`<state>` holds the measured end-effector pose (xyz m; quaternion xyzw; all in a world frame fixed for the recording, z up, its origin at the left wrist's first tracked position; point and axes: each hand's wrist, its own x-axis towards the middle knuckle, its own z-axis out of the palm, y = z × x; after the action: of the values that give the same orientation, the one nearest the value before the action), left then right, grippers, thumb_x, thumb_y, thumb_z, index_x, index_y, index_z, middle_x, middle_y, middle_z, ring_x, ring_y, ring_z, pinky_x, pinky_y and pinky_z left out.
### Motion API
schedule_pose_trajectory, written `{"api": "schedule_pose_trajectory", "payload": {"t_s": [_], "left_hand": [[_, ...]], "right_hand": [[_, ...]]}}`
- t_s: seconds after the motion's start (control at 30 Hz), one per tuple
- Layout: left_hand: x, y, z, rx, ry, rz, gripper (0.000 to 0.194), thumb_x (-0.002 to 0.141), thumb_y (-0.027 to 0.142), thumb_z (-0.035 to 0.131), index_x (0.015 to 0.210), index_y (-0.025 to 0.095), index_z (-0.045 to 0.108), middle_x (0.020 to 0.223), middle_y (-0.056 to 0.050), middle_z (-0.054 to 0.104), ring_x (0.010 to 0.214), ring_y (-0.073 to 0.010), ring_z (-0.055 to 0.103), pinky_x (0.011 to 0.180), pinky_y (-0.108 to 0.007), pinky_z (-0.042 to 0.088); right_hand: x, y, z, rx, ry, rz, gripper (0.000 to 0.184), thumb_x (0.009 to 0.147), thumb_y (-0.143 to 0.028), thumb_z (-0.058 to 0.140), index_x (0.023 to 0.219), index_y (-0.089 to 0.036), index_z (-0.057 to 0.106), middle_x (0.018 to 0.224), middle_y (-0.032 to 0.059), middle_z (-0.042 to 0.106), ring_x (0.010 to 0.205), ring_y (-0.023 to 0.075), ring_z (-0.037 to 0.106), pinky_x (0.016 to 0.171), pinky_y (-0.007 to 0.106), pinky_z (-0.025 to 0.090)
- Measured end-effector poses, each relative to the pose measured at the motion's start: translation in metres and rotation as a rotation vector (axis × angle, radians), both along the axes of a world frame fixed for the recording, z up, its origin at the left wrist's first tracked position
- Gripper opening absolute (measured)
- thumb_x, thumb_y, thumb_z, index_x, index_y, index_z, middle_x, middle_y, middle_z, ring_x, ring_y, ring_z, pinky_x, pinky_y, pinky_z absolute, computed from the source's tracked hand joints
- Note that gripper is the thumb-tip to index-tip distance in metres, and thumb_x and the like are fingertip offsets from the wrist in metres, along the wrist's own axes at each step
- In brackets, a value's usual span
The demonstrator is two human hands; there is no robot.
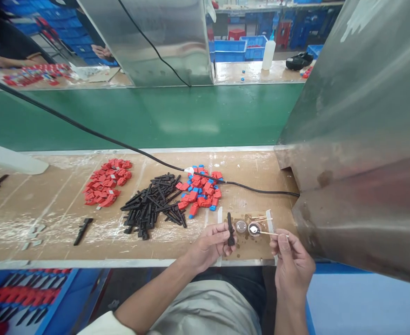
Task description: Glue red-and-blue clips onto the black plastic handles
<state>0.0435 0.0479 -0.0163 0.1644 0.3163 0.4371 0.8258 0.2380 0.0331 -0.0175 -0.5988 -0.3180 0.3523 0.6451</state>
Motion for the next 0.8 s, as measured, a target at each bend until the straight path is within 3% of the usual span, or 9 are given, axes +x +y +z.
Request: {"api": "schedule_pose_trajectory", "payload": {"t_s": [0.1, 0.23, 0.4, 0.8], "left_hand": [[0.002, 0.0, 0.002, -0.009, -0.02, -0.008, 0.044, 0.061, 0.042, 0.097, 0.081, 0.012, 0.072, 0.078, -0.005, 0.069, 0.062, -0.0119, 0.064, 0.053, -0.02, 0.047], [0.002, -0.001, 0.004, -0.021, -0.043, -0.034, 0.049, 0.057, 0.045, 0.099, 0.082, 0.011, 0.073, 0.074, -0.005, 0.069, 0.06, -0.0118, 0.063, 0.052, -0.02, 0.046], [0.001, -0.003, 0.007, -0.022, -0.06, -0.05, 0.05, 0.056, 0.046, 0.1, 0.081, 0.012, 0.073, 0.072, -0.004, 0.069, 0.06, -0.0126, 0.064, 0.052, -0.02, 0.047], [0.002, -0.002, 0.007, -0.023, -0.079, -0.056, 0.053, 0.052, 0.047, 0.102, 0.081, 0.012, 0.074, 0.077, -0.004, 0.071, 0.059, -0.0115, 0.066, 0.05, -0.019, 0.047]], "right_hand": [[-0.007, -0.013, 0.021, 0.118, -0.073, 0.093, 0.026, 0.083, -0.043, 0.084, 0.084, -0.018, 0.079, 0.073, 0.0052, 0.07, 0.056, 0.0135, 0.06, 0.046, 0.023, 0.047], [-0.016, -0.032, 0.036, 0.263, -0.359, 0.264, 0.009, 0.096, -0.022, 0.069, 0.094, -0.02, 0.077, 0.078, 0.0033, 0.066, 0.063, 0.0143, 0.061, 0.053, 0.025, 0.049], [-0.02, -0.038, 0.034, 0.281, -0.52, 0.318, 0.016, 0.096, -0.013, 0.065, 0.1, -0.023, 0.076, 0.082, 0.0018, 0.067, 0.065, 0.0152, 0.062, 0.056, 0.027, 0.05], [-0.024, -0.035, 0.035, 0.267, -0.478, 0.267, 0.01, 0.095, -0.017, 0.067, 0.096, -0.021, 0.076, 0.081, 0.003, 0.066, 0.062, 0.0152, 0.062, 0.054, 0.027, 0.049]]}}
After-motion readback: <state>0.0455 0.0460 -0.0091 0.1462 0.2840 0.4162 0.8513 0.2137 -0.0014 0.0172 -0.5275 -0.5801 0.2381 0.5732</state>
